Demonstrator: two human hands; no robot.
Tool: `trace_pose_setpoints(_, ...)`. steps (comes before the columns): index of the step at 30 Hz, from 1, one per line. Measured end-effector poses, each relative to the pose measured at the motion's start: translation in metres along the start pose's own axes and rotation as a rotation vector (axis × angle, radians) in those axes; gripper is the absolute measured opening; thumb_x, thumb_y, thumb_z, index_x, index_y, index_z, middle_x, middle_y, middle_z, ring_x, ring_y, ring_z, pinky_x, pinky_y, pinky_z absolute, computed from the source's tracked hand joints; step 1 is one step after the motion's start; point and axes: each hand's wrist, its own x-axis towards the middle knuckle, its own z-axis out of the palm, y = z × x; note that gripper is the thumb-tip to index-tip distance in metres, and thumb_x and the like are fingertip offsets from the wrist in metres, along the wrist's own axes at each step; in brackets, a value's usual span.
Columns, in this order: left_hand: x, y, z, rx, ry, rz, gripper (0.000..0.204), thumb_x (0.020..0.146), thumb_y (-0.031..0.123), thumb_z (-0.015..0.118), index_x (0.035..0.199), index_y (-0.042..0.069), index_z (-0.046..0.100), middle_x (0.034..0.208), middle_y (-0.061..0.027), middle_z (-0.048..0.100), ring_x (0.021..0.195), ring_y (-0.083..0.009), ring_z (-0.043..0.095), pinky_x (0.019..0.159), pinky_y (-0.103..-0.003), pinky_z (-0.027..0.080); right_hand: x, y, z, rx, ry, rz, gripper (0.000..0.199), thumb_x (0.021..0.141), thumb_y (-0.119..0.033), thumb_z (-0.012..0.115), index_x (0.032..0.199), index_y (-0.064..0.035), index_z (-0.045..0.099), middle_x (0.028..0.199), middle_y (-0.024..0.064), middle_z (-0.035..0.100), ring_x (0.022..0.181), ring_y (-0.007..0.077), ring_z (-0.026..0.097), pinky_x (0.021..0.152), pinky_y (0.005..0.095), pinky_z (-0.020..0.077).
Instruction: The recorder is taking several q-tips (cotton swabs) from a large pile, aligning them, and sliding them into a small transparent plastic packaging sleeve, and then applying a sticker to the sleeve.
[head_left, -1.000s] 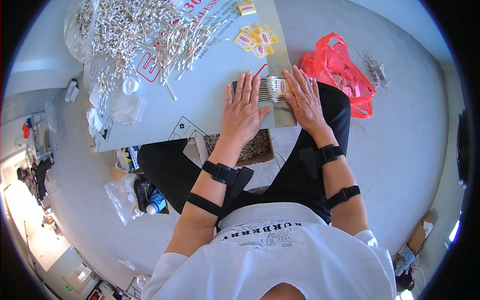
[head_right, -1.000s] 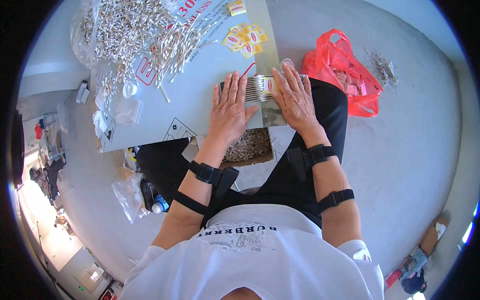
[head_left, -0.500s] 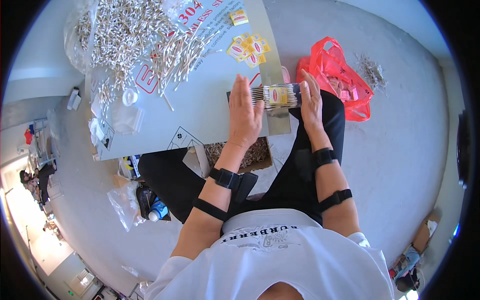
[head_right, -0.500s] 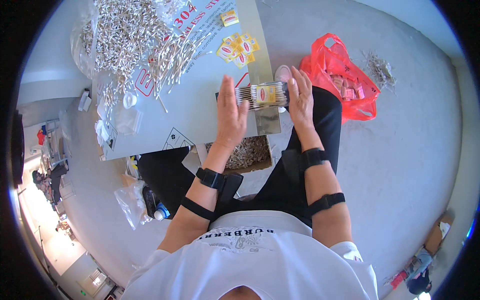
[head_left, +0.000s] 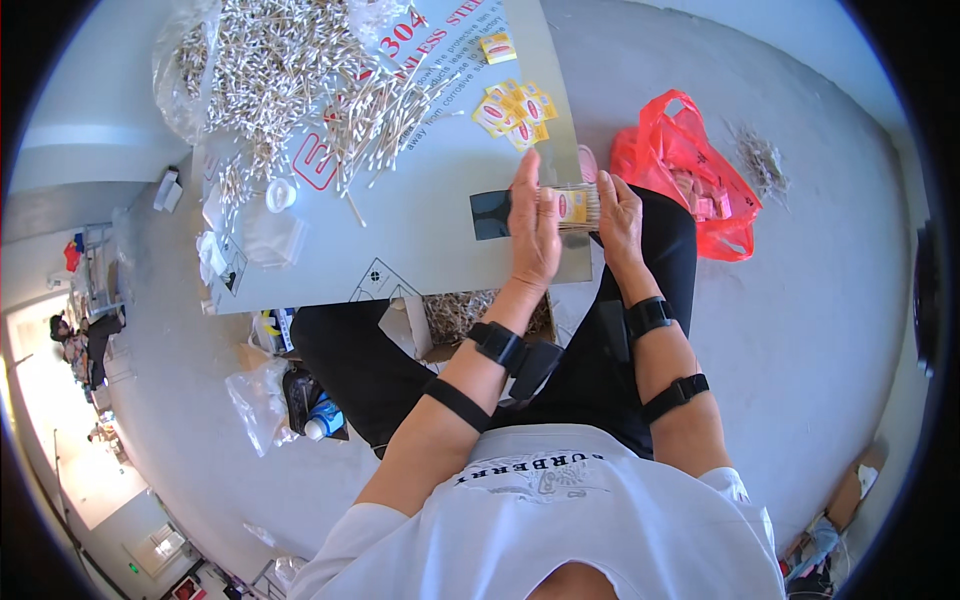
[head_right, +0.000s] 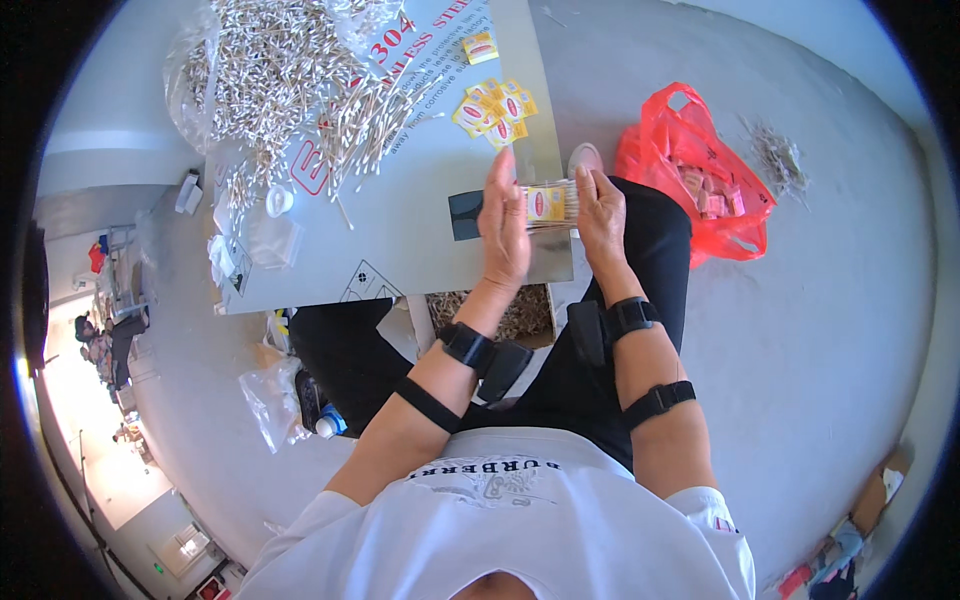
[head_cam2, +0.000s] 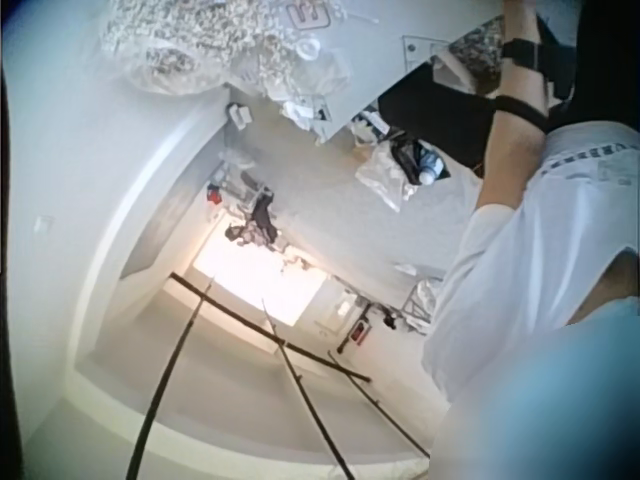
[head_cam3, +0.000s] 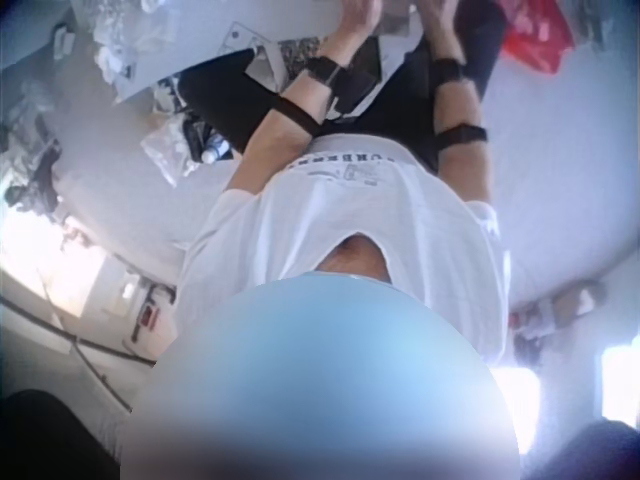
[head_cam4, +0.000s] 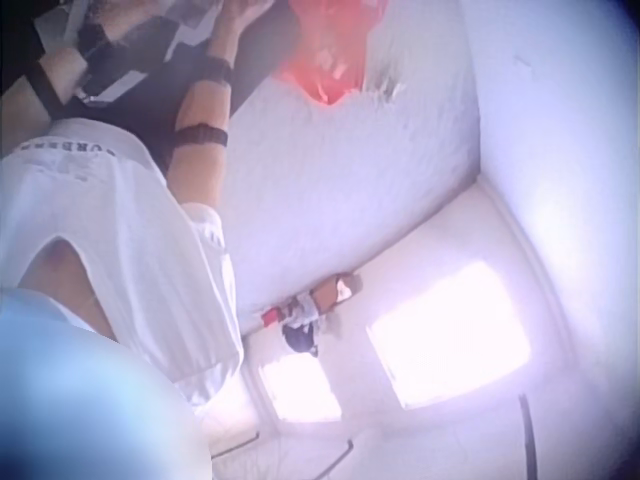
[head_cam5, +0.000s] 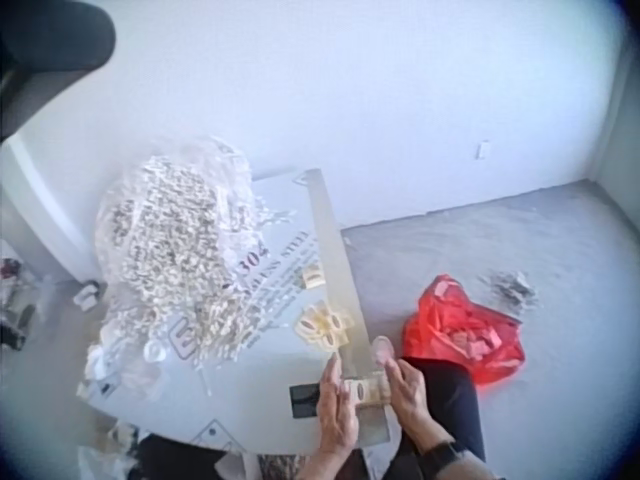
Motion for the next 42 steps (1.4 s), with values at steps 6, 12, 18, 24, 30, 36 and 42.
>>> trace_pose_setpoints(6,0.004,0.000,0.004,-0.075,-0.031,-0.050,0.056,0.104,0.031,0.042,0.145,-0.006,0.033,0.150,-0.0220,0.038,0.141,-0.0311,0.035,0.115,-0.038,0.026,-0.004,-0.009,0.002,0.055,0.000,0.004,0.040,0.103,-0.035,0.052,0.090,0.0010,0.065,0.075,-0.0017,0.055,0.070,0.0064,0.047,0.063,0.0260,0.0426)
trace_pose_setpoints(12,0.014,-0.003,-0.023,-0.134,0.048,-0.253,0.038,0.097,0.017,0.058,0.131,0.001,0.051,0.125,-0.0143,0.058,0.124,-0.0248,0.051,0.104,-0.038,0.040,0.006,0.008,-0.020,-0.197,0.085,-0.095,0.038,0.102,-0.035,0.052,0.106,0.0005,0.065,0.088,0.0053,0.063,0.084,0.0121,0.057,0.077,0.0282,0.0468)
trace_pose_setpoints(18,0.067,-0.039,-0.140,0.914,0.469,0.153,0.024,0.078,0.014,0.069,0.098,0.006,0.058,0.096,-0.0132,0.058,0.099,-0.0342,0.053,0.086,-0.048,0.041,-0.027,-0.046,0.004,-0.787,0.397,-0.979,0.023,0.097,-0.016,0.056,0.114,-0.0020,0.062,0.103,0.0139,0.065,0.095,0.0301,0.062,0.085,0.0364,0.0477)
trace_pose_setpoints(24,0.070,-0.044,-0.164,1.201,0.349,-0.021,0.015,0.078,0.016,0.070,0.086,0.008,0.060,0.096,-0.0114,0.059,0.104,-0.0329,0.053,0.084,-0.047,0.040,-0.078,-0.028,0.068,-0.511,-0.431,-0.849,0.009,0.081,-0.006,0.066,0.090,-0.0060,0.064,0.092,0.0101,0.062,0.083,0.0302,0.063,0.068,0.0417,0.0511)
trace_pose_setpoints(30,0.021,-0.029,-0.144,1.132,0.275,0.073,0.013,0.080,0.013,0.068,0.085,0.010,0.058,0.090,-0.0077,0.056,0.094,-0.0310,0.052,0.081,-0.046,0.038,-0.068,-0.028,0.091,-0.635,-0.267,-0.658,0.006,0.080,-0.012,0.069,0.082,-0.0096,0.064,0.088,0.0060,0.061,0.079,0.0299,0.065,0.062,0.0430,0.0507)
trace_pose_setpoints(36,-0.002,-0.016,-0.128,0.911,0.120,0.188,0.018,0.073,0.008,0.071,0.086,0.012,0.060,0.087,-0.0044,0.055,0.091,-0.0285,0.052,0.079,-0.042,0.037,-0.058,-0.027,0.091,-0.591,-0.258,-0.582,0.038,0.074,-0.011,0.074,0.110,-0.0144,0.064,0.101,0.0066,0.062,0.085,0.0308,0.066,0.068,0.0420,0.0543)
trace_pose_setpoints(42,-0.001,-0.018,-0.135,0.786,0.108,0.170,0.021,0.072,0.000,0.068,0.088,0.012,0.063,0.088,-0.0023,0.057,0.091,-0.0266,0.053,0.079,-0.041,0.038,-0.056,-0.031,0.092,-0.617,-0.294,-0.621,0.049,0.073,-0.011,0.074,0.120,-0.0168,0.062,0.106,0.0092,0.059,0.086,0.0322,0.065,0.068,0.0424,0.0540)
